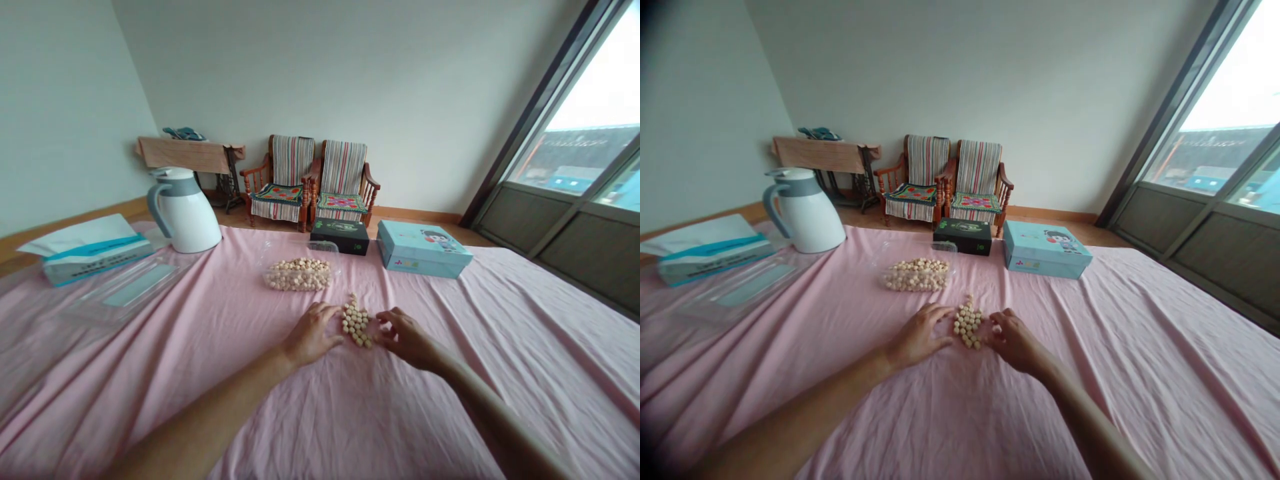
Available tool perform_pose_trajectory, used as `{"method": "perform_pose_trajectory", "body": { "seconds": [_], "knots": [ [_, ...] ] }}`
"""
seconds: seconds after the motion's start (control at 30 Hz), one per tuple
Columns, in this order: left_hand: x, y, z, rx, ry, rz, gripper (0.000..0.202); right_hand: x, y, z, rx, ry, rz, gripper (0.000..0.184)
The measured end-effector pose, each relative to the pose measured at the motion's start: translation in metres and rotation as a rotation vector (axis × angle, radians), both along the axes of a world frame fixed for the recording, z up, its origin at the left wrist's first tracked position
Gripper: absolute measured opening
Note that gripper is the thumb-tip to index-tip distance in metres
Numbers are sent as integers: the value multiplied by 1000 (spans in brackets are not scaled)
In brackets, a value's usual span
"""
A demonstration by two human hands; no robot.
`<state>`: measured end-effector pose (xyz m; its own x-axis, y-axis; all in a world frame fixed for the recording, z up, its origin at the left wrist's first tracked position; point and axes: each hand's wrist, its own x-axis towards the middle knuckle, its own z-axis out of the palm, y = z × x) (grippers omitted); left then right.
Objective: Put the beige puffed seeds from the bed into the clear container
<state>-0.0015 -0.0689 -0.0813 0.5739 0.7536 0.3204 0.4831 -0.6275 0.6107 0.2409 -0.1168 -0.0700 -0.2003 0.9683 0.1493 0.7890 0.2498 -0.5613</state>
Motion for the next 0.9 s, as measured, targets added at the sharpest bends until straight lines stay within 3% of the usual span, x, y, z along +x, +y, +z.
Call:
{"method": "perform_pose_trajectory", "body": {
  "seconds": [0.17,0.3,0.37,0.57,0.77,0.9],
  "knots": [
    [-3,-1,4,-6,-16,-1,48,-34,18,-4,-17,126,0,21],
    [-7,1,7,-22,-23,8,37,-41,35,-6,-16,231,42,23],
    [-9,2,8,-21,-13,12,34,-35,48,-11,26,265,-9,20],
    [-9,4,12,-24,52,13,19,7,80,-40,189,313,-352,25],
    [-1,0,9,64,78,64,7,24,86,-58,176,301,-377,25],
    [1,0,12,35,40,81,7,23,89,-62,181,284,-369,24]
  ]
}}
